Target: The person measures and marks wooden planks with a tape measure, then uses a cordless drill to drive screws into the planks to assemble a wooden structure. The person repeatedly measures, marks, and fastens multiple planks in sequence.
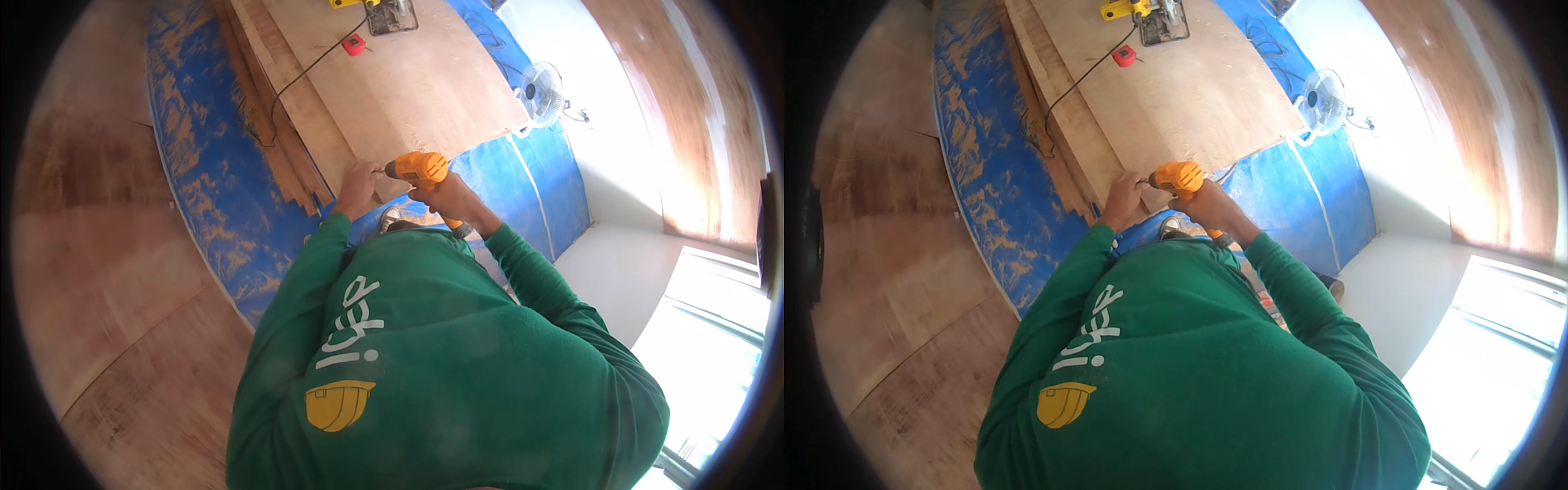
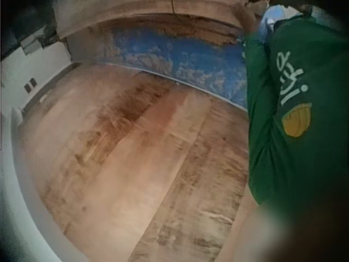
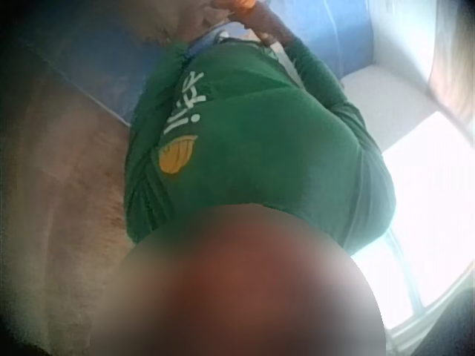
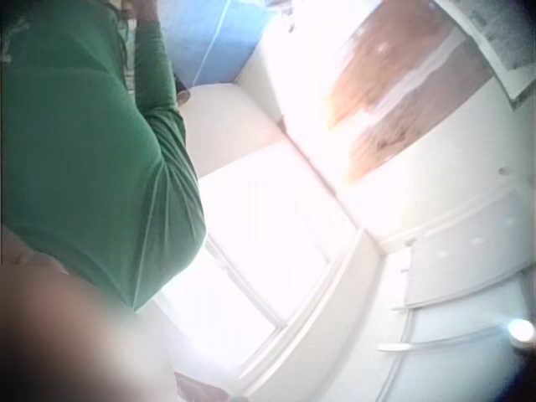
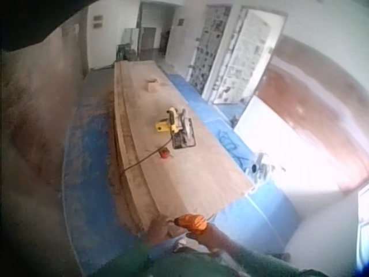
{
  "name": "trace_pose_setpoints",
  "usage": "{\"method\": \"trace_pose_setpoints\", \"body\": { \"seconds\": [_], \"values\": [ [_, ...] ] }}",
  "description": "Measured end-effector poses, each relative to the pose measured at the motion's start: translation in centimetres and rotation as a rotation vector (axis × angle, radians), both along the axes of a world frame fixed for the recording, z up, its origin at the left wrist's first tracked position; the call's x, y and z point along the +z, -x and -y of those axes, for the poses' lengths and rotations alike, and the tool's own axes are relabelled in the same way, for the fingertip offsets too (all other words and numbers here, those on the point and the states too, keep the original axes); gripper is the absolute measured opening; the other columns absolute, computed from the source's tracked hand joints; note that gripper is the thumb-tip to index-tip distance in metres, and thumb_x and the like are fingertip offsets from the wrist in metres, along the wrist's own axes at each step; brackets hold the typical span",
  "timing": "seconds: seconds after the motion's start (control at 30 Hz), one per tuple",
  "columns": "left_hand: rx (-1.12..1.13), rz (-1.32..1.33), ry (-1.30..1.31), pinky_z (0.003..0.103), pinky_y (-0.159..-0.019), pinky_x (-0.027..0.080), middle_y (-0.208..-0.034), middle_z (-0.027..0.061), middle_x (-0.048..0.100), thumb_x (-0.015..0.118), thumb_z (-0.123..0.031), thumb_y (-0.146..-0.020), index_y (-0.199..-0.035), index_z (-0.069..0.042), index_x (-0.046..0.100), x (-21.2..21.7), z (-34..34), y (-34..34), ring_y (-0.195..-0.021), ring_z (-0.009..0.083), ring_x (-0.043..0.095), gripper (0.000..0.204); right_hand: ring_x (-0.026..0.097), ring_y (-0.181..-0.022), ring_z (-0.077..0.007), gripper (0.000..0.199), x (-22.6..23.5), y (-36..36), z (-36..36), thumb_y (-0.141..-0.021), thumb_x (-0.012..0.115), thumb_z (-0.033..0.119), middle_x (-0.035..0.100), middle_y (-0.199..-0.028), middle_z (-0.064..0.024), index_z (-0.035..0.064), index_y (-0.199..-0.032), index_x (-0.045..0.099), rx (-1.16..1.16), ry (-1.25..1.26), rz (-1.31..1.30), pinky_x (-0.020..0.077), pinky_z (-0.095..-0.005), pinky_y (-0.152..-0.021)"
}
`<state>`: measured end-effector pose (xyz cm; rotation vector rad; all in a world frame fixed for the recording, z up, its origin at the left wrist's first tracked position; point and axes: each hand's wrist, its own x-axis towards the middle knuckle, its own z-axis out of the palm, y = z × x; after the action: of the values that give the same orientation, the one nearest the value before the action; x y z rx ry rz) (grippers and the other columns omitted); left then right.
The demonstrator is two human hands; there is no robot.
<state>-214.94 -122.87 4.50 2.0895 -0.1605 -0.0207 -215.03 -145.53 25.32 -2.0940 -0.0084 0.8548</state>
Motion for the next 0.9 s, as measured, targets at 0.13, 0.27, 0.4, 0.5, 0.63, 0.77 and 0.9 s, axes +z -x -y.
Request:
{"method": "trace_pose_setpoints", "body": {
  "seconds": [0.13,0.27,0.4,0.5,0.63,0.77,0.9],
  "values": [
    [-0.042,0.067,-0.013,0.051,-0.104,0.05,-0.108,0.0169,0.077,0.077,-0.01,-0.095,-0.11,-0.002,0.08,-0.4,-0.2,0.0,-0.113,0.0403,0.066,0.018,0.07,-0.071,-0.0158,0.044,-1.1,-0.4,0.2,-0.096,0.078,0.024,0.074,-0.09,-0.0055,0.0027,-0.134,0.072,0.011,-0.021,0.008,0.0598,-0.0342,-0.066],
    [0.001,0.095,-0.004,0.052,-0.103,0.05,-0.104,0.0167,0.076,0.078,-0.013,-0.095,-0.109,-0.003,0.081,-0.9,0.1,0.2,-0.112,0.0408,0.065,0.017,0.07,-0.071,-0.0163,0.044,-1.5,-0.9,0.2,-0.096,0.078,0.023,0.075,-0.091,-0.0064,0.0017,-0.133,0.072,0.011,-0.023,-0.004,0.0599,-0.034,-0.066],
    [-0.001,0.054,-0.057,0.053,-0.102,0.049,-0.104,0.0171,0.076,0.078,-0.012,-0.095,-0.107,-0.003,0.082,-1.1,0.2,0.2,-0.111,0.0412,0.065,0.016,0.071,-0.073,-0.0169,0.044,-1.3,-1.2,0.1,-0.095,0.078,0.021,0.075,-0.092,-0.0076,0.0005,-0.133,0.071,0.03,-0.029,-0.023,0.0604,-0.0339,-0.066],
    [0.002,0.085,-0.03,0.053,-0.101,0.05,-0.103,0.0173,0.075,0.079,-0.01,-0.094,-0.106,-0.003,0.082,-1.0,0.4,0.1,-0.11,0.042,0.065,0.015,0.072,-0.075,-0.0173,0.044,-0.9,-1.5,0.0,-0.094,0.078,0.02,0.076,-0.094,-0.0085,-0.0001,-0.132,0.071,0.052,-0.008,-0.022,0.0604,-0.0338,-0.066],
    [0.01,0.081,-0.052,0.052,-0.104,0.05,-0.106,0.0159,0.076,0.076,-0.01,-0.097,-0.105,-0.005,0.082,-0.9,0.9,0.2,-0.113,0.0413,0.065,0.012,0.074,-0.076,-0.0192,0.044,-0.2,-2.1,0.0,-0.093,0.078,0.022,0.078,-0.094,-0.0118,-0.001,-0.129,0.071,0.122,0.009,0.021,0.0602,-0.0361,-0.067],
    [-0.013,0.127,-0.097,0.051,-0.103,0.05,-0.104,0.0138,0.077,0.076,-0.01,-0.096,-0.104,-0.007,0.083,-0.8,1.3,0.3,-0.111,0.0393,0.066,0.011,0.076,-0.074,-0.0235,0.042,0.3,-3.8,0.1,-0.092,0.079,0.026,0.078,-0.087,-0.0125,-0.0008,-0.124,0.074,0.229,0.168,-0.018,0.0609,-0.0393,-0.068],
    [-0.102,0.201,-0.169,0.05,-0.103,0.05,-0.104,0.011,0.077,0.074,-0.007,-0.094,-0.101,-0.01,0.084,-1.1,0.9,0.1,-0.109,0.0359,0.067,0.012,0.077,-0.074,-0.026,0.038,-0.1,-4.9,-0.7,-0.092,0.079,0.027,0.078,-0.084,-0.0118,0.0018,-0.121,0.077,0.313,0.297,-0.08,0.0615,-0.0407,-0.069]
  ]
}}
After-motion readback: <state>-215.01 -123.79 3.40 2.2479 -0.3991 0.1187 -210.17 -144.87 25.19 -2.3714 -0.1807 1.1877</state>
